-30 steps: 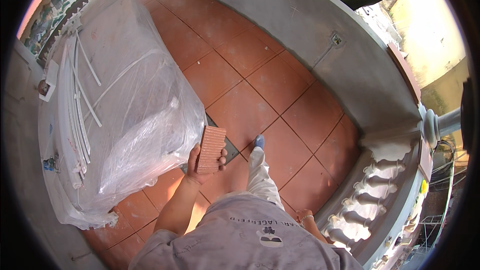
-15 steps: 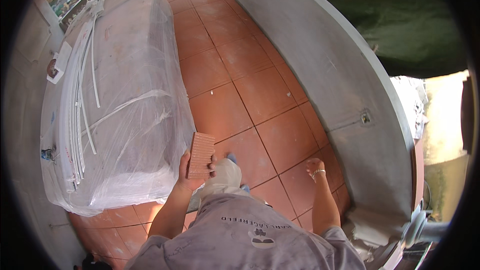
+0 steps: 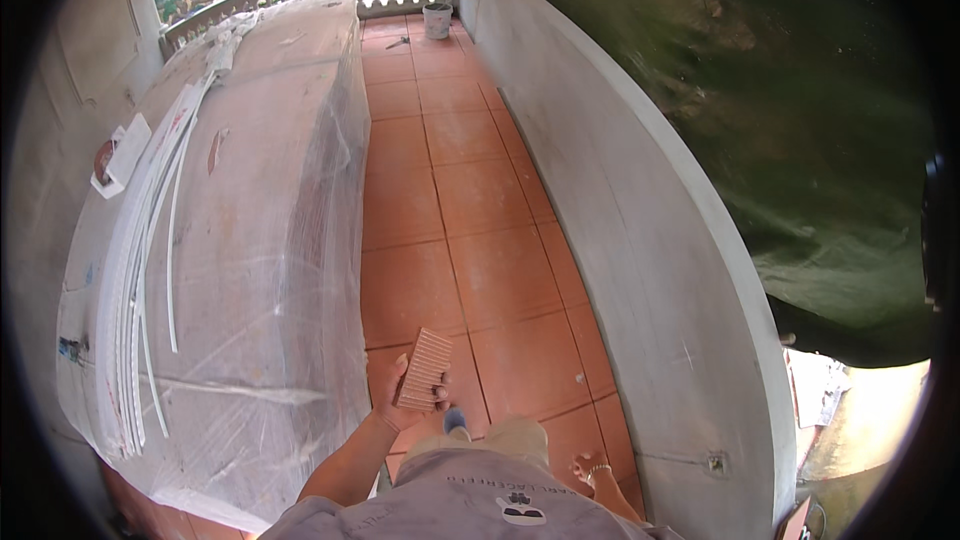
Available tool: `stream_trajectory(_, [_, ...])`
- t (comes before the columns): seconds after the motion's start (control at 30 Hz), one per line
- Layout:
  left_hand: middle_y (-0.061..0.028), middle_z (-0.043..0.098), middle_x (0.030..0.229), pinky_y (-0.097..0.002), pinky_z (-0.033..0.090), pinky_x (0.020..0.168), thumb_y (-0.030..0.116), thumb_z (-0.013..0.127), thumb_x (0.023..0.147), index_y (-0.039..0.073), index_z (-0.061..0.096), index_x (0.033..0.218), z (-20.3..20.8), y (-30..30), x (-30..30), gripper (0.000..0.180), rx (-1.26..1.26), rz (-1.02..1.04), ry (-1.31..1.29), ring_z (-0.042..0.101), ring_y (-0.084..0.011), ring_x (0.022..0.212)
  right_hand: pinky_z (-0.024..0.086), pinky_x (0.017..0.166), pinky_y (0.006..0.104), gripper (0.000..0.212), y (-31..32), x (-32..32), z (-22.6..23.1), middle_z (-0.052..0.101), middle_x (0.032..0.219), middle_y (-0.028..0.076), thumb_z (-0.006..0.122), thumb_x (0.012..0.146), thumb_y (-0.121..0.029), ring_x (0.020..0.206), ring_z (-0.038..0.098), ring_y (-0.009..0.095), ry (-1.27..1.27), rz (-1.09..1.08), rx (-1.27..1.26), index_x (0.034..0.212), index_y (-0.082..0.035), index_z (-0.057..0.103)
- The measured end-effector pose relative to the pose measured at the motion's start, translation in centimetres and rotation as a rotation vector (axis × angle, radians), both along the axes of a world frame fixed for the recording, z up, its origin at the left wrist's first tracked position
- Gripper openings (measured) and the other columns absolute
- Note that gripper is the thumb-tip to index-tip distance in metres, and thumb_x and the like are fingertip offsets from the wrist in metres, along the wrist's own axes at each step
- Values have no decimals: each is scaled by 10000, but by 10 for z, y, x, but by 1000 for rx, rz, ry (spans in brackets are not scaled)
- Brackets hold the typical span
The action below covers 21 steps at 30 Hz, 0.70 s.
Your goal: The person carries a terracotta tile to a tiled balcony, then kneels and uses a notched trowel to apply grout from a bucket into the joints between existing tiles. The person repeatedly scoops grout and presses it into the gaps along the floor and near a plastic-covered object.
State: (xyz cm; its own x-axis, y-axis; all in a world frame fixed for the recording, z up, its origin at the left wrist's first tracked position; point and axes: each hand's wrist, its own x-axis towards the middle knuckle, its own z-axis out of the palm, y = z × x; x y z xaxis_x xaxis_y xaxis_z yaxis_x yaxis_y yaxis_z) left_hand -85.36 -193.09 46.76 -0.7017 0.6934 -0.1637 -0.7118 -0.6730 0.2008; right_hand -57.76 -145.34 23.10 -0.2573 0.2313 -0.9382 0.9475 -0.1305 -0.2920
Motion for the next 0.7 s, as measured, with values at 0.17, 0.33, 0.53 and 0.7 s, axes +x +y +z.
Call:
stream_trajectory(0.17, [-175,625,1157,-472,553,808,650,525,920,-16,474,1368,4,35,-170,804,-42,87,93,663,-266,933,561,659,402,388,13,-156,28,717,960,127,531,982,-331,819,708,242,-76,73,119,1191,-21,631])
stream_trajectory(0.33, [-184,634,1133,-479,566,773,671,444,939,-15,497,1338,-5,78,-350,795,-154,239,93,670,-265,892,563,675,421,394,71,-359,-12,723,951,132,516,988,-346,809,708,263,-132,230,155,1158,-19,657])
stream_trajectory(0.53, [-171,640,1121,-472,568,745,703,441,918,43,520,1336,41,113,-526,784,-199,365,21,667,-257,880,564,695,444,414,166,-631,-45,729,940,138,498,996,-363,797,708,287,-215,827,335,1118,-16,688])
stream_trajectory(0.7, [-146,628,1121,-459,570,736,741,492,886,52,494,1352,46,125,-660,832,-145,479,12,659,-245,885,581,686,387,274,177,-972,16,747,883,132,627,893,-229,786,722,257,383,1243,737,1043,-21,724])
